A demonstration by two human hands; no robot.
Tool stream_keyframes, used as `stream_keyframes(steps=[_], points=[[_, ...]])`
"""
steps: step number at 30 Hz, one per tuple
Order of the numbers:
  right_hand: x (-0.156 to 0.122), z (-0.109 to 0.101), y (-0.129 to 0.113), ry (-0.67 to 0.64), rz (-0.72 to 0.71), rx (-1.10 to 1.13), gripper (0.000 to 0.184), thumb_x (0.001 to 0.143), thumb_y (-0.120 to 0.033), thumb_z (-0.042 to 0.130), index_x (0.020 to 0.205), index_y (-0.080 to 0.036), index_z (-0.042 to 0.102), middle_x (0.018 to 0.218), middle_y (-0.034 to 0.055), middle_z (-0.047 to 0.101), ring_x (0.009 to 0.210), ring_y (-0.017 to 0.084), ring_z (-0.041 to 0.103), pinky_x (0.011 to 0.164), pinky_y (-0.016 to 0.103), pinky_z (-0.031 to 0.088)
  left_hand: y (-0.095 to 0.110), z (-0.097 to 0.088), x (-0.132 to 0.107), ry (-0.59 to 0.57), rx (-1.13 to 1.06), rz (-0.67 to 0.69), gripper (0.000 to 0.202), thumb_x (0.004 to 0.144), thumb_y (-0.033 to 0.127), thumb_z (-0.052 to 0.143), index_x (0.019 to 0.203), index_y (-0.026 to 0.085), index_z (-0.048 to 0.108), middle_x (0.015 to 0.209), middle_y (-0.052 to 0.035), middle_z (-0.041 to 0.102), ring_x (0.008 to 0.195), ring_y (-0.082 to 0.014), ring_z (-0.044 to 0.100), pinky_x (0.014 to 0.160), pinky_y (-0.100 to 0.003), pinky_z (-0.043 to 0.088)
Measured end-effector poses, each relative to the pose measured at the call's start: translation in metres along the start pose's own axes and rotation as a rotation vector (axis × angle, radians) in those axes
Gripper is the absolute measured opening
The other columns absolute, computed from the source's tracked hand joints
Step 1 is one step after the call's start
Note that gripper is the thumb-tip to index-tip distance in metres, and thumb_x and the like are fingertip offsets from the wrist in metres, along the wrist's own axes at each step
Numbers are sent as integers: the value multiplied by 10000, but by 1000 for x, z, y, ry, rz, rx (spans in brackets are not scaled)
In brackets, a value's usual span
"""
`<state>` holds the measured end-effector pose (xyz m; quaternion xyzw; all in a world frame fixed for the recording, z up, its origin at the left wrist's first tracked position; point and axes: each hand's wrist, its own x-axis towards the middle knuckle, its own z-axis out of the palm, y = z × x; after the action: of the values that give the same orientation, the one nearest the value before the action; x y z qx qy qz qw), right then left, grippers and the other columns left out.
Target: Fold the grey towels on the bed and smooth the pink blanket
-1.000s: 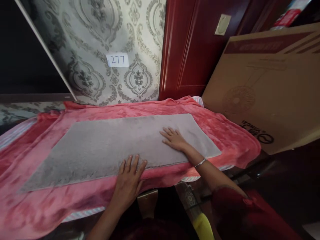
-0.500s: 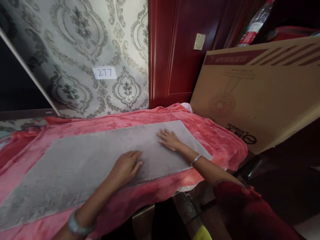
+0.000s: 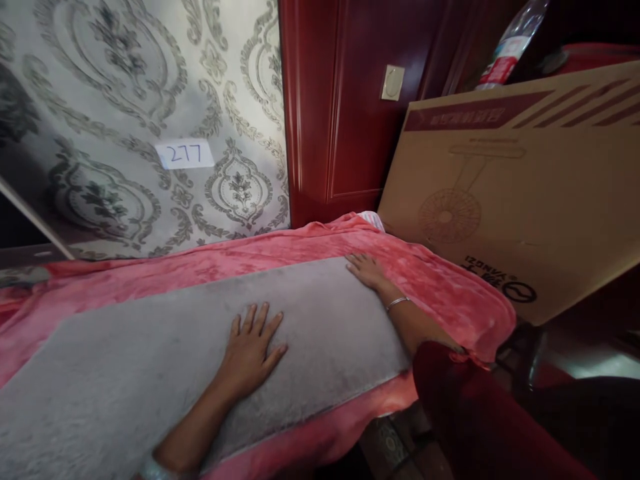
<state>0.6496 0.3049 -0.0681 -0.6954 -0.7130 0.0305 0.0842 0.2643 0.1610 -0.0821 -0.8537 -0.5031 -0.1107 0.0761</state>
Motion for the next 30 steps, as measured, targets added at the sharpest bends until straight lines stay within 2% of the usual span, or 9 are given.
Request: stream_keyframes(steps=[3, 7, 12, 16, 18, 20, 22, 27, 30], points=[[3, 5, 13, 37, 79, 18, 594, 1035, -516, 179, 1578, -323, 320, 1655, 19, 250, 1515, 270, 222, 1214, 539, 180, 1, 0, 1, -10, -2, -2, 622, 962, 580, 418, 1524, 315, 420, 1632, -119, 311, 1496, -393, 263, 1155, -652, 241], [2, -5, 15, -24, 102, 28, 588, 1040, -494, 185, 1589, -313, 290, 1663, 17, 224, 1524, 260, 193, 1225, 521, 161, 5, -6, 3, -45, 3, -22, 622, 958, 570, 435, 1518, 298, 437, 1630, -127, 311, 1503, -395, 244, 1167, -644, 218], [-26, -28, -8, -46, 129, 25, 637, 1029, -563, 193, 1600, -289, 257, 1673, 72, 177, 1532, 311, 145, 1197, 591, 188, 10, -15, 7, -96, 30, -45, 627, 964, 556, 428, 1523, 274, 432, 1634, -142, 295, 1506, -396, 234, 1170, -628, 221], [-95, -21, -60, -6, -214, 38, 672, 1011, -623, 240, 1607, -315, 220, 1689, 55, 37, 1543, 322, 39, 1200, 597, 153, 12, -18, 9, -116, 60, -50, 634, 966, 553, 421, 1530, 263, 420, 1634, -145, 292, 1504, -402, 237, 1168, -631, 215], [-129, -11, -83, -88, -383, 50, 681, 1003, -650, 248, 1608, -344, 191, 1688, 38, 41, 1544, 307, 54, 1203, 581, 159, 13, -18, 11, -118, 74, -51, 637, 968, 552, 411, 1533, 259, 415, 1632, -147, 298, 1502, -408, 236, 1160, -642, 218], [-151, -4, -89, -140, -426, 29, 675, 1003, -654, 247, 1606, -353, 200, 1686, 25, 80, 1543, 291, 76, 1213, 558, 147, 12, -17, 12, -117, 77, -45, 640, 968, 552, 401, 1533, 250, 416, 1629, -152, 302, 1501, -415, 236, 1153, -649, 224], [-159, -4, -73, -143, -342, -9, 669, 1007, -641, 243, 1604, -340, 220, 1682, 21, 104, 1543, 286, 88, 1221, 539, 135, 12, -17, 13, -112, 71, -37, 642, 969, 550, 393, 1530, 239, 423, 1628, -159, 300, 1497, -422, 241, 1149, -654, 226], [-153, -19, 12, -128, 30, -13, 664, 1021, -597, 188, 1613, -295, 208, 1681, 41, 117, 1539, 294, 116, 1217, 537, 169, 13, -20, 14, -111, 42, -36, 637, 969, 545, 381, 1528, 242, 426, 1628, -159, 300, 1493, -425, 248, 1144, -662, 227], [-156, -22, 42, -127, 119, 18, 671, 1023, -589, 149, 1617, -280, 193, 1677, 53, 146, 1537, 290, 129, 1216, 534, 177, 15, -23, 14, -127, 36, -43, 642, 967, 546, 385, 1534, 246, 413, 1633, -153, 291, 1496, -423, 239, 1149, -655, 221]])
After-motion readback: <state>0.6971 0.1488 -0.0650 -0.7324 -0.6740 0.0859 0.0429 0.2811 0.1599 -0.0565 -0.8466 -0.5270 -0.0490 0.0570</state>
